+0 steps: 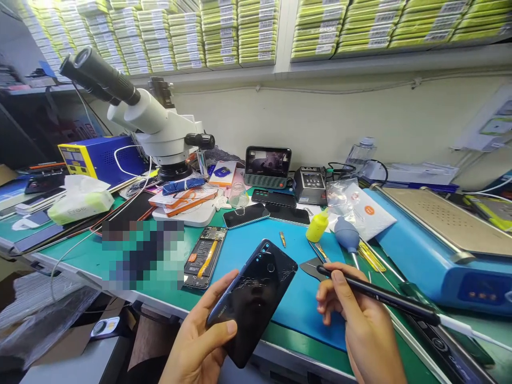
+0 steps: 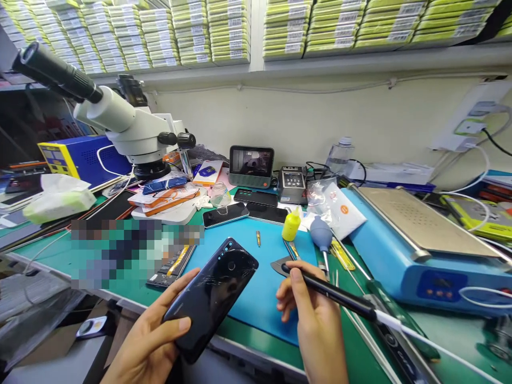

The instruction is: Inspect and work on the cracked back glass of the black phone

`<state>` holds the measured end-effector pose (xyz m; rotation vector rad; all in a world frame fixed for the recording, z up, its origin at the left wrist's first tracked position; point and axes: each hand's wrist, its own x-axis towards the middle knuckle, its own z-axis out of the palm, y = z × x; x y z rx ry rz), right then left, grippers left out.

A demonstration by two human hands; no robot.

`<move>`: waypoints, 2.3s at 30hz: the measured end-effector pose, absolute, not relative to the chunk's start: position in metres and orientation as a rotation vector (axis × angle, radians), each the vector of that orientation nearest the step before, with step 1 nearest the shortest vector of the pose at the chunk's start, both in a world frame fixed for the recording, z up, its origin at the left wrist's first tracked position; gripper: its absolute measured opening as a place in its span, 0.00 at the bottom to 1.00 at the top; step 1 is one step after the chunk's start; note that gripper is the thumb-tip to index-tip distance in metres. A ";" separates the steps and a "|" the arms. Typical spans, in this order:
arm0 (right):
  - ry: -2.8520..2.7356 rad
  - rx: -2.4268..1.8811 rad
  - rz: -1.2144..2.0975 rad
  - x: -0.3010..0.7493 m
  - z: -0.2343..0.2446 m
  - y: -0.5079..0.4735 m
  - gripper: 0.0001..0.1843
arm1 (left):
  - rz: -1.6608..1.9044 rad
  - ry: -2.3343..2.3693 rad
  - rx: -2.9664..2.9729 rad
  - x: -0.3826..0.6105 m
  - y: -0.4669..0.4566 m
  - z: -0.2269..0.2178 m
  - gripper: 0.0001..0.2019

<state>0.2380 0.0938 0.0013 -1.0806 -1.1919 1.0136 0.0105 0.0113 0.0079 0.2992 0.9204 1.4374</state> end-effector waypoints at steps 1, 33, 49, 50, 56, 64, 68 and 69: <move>-1.192 -1.081 1.015 0.238 0.001 0.094 0.23 | 1.438 0.926 0.302 0.011 0.012 0.008 0.36; -1.040 -1.026 0.934 0.239 0.004 0.091 0.24 | 1.421 1.204 0.693 0.021 0.035 0.014 0.34; -1.049 -1.107 0.918 0.239 0.003 0.088 0.22 | 1.201 1.614 1.566 0.016 0.029 -0.008 0.27; -1.077 -1.123 0.920 0.239 0.001 0.089 0.23 | 1.197 1.627 1.654 0.014 0.029 -0.010 0.26; -1.291 -1.197 0.938 0.239 -0.002 0.094 0.19 | 1.183 1.734 2.043 -0.014 0.021 -0.024 0.16; -1.669 -1.272 0.774 0.206 0.012 0.096 0.14 | 1.222 1.786 2.329 -0.017 0.022 -0.053 0.29; -1.805 -1.310 0.603 0.187 0.012 0.104 0.11 | 1.268 1.922 2.228 -0.002 0.021 -0.064 0.25; -1.834 -1.301 0.564 0.183 0.011 0.105 0.11 | 1.288 1.978 2.183 0.002 0.021 -0.066 0.23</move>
